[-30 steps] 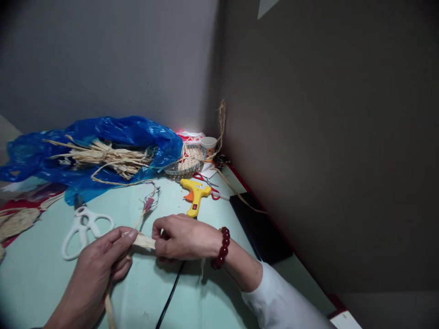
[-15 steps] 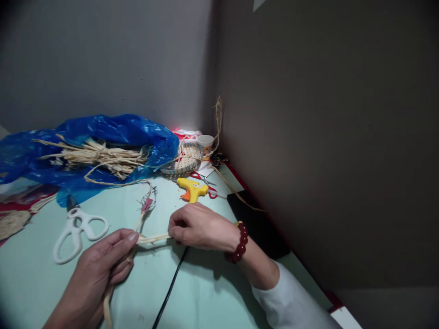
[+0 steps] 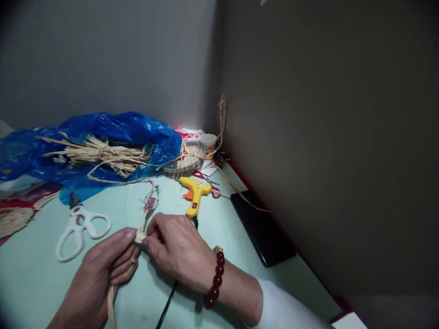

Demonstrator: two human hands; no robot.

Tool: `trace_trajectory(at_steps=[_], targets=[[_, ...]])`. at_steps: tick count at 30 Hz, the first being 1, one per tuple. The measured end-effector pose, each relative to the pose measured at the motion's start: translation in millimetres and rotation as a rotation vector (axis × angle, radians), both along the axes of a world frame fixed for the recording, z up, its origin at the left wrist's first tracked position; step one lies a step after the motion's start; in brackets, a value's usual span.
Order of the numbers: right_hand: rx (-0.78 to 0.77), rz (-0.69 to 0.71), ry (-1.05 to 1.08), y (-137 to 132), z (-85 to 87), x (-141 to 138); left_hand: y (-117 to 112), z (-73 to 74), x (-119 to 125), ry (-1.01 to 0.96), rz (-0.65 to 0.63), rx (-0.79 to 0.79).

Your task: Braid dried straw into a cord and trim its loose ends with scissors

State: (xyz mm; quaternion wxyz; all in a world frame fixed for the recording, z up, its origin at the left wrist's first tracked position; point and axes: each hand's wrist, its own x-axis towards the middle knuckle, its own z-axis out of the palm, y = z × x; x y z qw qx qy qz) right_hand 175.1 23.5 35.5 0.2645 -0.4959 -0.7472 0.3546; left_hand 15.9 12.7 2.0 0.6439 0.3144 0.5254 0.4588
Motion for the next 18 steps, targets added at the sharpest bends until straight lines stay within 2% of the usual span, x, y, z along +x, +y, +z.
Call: trace_trajectory(at_steps=[5,9,18], targets=[[-0.047,0.003,0.008,2.4,-1.3,2.7,1.2,4.0,1.7,-0.052,0.005,-0.045],[0.013,0.001,0.025,2.8,-6.1,1.9,0.9,5.2,2.7,-0.033,-0.015,-0.037],[0.042,0.034,0.077,7.6,-8.9,0.6,-1.1,4.5,-2.1,0.009,-0.048,-0.058]])
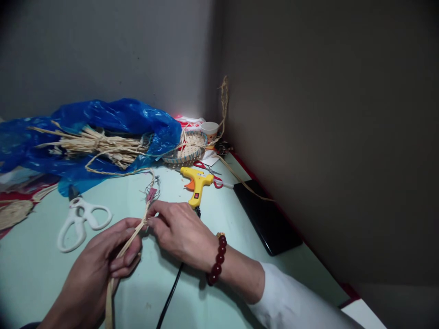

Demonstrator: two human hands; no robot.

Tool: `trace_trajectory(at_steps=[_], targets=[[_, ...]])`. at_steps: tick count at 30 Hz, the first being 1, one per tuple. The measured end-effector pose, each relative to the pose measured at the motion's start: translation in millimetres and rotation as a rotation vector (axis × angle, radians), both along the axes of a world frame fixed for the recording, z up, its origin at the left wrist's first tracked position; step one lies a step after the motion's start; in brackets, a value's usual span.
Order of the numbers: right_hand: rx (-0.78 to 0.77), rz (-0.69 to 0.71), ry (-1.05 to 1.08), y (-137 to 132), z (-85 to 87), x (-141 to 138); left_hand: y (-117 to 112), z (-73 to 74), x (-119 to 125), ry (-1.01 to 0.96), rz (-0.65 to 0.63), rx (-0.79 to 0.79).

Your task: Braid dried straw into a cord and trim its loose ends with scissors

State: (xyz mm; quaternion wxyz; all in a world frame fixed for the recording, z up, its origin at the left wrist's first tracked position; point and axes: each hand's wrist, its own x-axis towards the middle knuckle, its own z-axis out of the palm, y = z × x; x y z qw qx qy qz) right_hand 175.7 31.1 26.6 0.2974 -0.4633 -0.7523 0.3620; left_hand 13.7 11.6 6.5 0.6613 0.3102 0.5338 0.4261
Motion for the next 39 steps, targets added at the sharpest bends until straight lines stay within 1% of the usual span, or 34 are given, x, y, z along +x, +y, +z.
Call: trace_trajectory(at_steps=[7,13,18,21,24,27,32,39], targets=[[0.002,-0.020,0.017,2.6,1.3,3.0,1.5,6.2,3.8,-0.012,-0.024,-0.020],[-0.008,0.011,0.074,4.6,-0.1,3.8,4.1,9.6,1.2,-0.020,-0.080,-0.047],[-0.005,0.024,0.090,6.7,-1.6,5.8,6.7,11.4,1.1,0.035,-0.089,-0.020],[-0.020,0.018,0.072,6.8,-0.6,5.9,5.9,10.1,1.4,0.103,-0.087,0.001],[-0.035,0.009,0.071,7.5,-0.1,5.5,4.1,8.2,0.8,0.175,-0.111,0.025],[-0.045,-0.001,0.093,8.6,-1.8,5.2,2.7,6.1,0.0,0.286,-0.134,0.103],[-0.065,0.004,0.120,7.9,-4.7,4.4,1.0,2.7,-2.8,0.543,-0.147,0.246],[-0.055,0.013,0.106,6.7,-0.7,5.3,-3.8,5.1,-3.9,0.752,-0.227,0.347]])
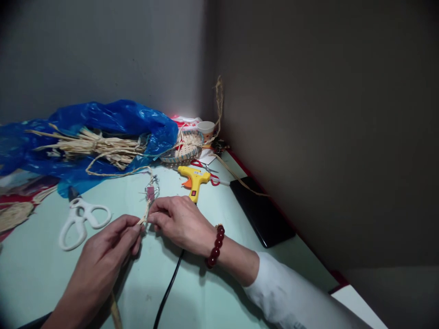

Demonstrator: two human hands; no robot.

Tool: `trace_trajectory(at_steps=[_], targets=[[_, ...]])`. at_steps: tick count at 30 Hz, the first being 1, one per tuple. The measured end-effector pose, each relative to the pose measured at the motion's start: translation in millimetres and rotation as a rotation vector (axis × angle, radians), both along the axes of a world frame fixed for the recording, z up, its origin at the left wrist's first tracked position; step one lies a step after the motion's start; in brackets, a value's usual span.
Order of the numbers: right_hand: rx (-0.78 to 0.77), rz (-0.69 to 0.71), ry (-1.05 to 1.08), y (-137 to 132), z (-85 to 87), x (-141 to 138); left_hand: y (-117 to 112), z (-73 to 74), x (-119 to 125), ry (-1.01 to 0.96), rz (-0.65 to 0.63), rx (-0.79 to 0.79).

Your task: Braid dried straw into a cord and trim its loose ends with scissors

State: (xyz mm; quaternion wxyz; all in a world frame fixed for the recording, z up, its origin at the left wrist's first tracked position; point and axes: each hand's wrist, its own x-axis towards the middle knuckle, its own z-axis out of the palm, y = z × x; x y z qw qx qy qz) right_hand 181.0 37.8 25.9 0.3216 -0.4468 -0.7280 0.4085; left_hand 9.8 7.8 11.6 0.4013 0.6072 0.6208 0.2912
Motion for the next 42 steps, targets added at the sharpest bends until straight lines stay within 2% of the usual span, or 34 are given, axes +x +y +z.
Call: trace_trajectory(at_steps=[6,12,16,19,25,33,39,42], targets=[[-0.003,0.003,-0.043,-1.9,0.0,0.3,3.5,2.5,2.1,0.022,0.103,0.050],[0.025,-0.011,-0.039,-0.6,-3.0,-0.2,9.0,1.5,-1.9,-0.300,0.062,-0.121],[0.030,-0.015,-0.029,0.7,-3.8,0.6,10.1,4.9,-1.7,-0.570,0.094,-0.281],[0.018,-0.012,-0.030,0.3,-3.9,0.3,12.2,4.4,-2.5,-0.652,0.113,-0.350],[0.025,-0.012,-0.032,-2.5,-0.9,-0.7,15.6,-1.9,-5.0,-0.669,0.139,-0.355],[0.033,-0.032,-0.016,-2.2,-5.6,-1.6,16.8,-1.8,-7.5,-0.562,0.024,-0.267],[0.031,-0.056,-0.080,-7.3,1.8,-1.0,17.8,-7.0,-6.7,-0.487,-0.038,-0.190],[0.036,-0.022,-0.135,-9.1,3.2,1.4,17.7,-6.9,-5.3,-0.473,-0.054,-0.168]])
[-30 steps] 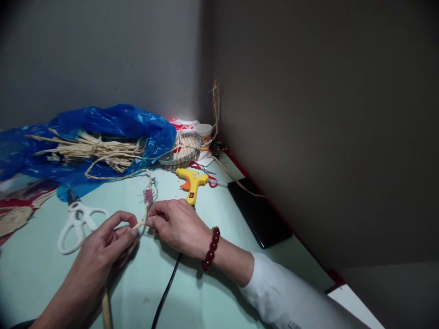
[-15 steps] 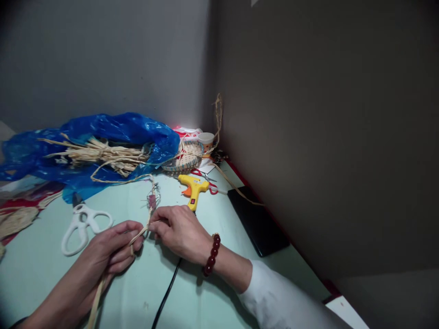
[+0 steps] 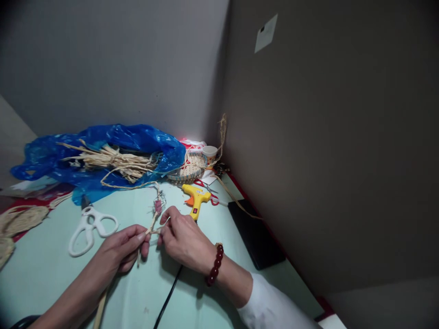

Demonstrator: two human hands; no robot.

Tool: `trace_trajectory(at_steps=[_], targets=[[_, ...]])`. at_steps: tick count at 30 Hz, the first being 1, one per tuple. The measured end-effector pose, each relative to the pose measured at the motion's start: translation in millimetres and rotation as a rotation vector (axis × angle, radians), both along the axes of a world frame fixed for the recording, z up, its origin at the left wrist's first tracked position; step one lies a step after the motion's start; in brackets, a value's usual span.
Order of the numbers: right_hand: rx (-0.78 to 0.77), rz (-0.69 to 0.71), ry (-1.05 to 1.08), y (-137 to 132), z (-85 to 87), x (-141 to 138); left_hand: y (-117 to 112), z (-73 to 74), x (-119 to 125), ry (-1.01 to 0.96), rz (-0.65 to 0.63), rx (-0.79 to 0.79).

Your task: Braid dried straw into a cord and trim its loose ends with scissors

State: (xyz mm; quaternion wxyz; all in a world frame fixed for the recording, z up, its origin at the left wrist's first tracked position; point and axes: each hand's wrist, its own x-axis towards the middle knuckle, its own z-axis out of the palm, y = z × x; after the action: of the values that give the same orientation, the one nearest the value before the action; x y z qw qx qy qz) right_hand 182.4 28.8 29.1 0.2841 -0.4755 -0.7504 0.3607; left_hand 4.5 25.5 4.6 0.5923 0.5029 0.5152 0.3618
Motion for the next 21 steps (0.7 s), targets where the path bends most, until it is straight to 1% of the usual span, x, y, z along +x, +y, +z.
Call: trace_trajectory(at_steps=[3,9,12,16,19,21], targets=[[0.022,0.037,-0.006,0.5,-2.5,1.3,-0.4,0.2,1.0,0.025,-0.007,0.012],[0.044,0.015,0.003,0.0,-5.4,-4.7,-1.9,-2.7,2.5,0.068,-0.026,0.085],[0.029,0.025,0.034,-0.6,-4.9,-8.5,-2.2,-6.1,2.8,0.057,-0.050,0.088],[-0.054,-0.001,0.139,2.7,-9.4,-10.8,-3.5,-6.1,3.0,0.043,-0.063,0.059],[-0.134,0.016,0.233,5.6,-14.1,-11.5,-6.1,-0.6,3.0,0.042,-0.061,0.047],[-0.144,0.022,0.244,5.1,-14.6,-11.9,-7.6,2.9,2.7,0.038,-0.059,0.045]])
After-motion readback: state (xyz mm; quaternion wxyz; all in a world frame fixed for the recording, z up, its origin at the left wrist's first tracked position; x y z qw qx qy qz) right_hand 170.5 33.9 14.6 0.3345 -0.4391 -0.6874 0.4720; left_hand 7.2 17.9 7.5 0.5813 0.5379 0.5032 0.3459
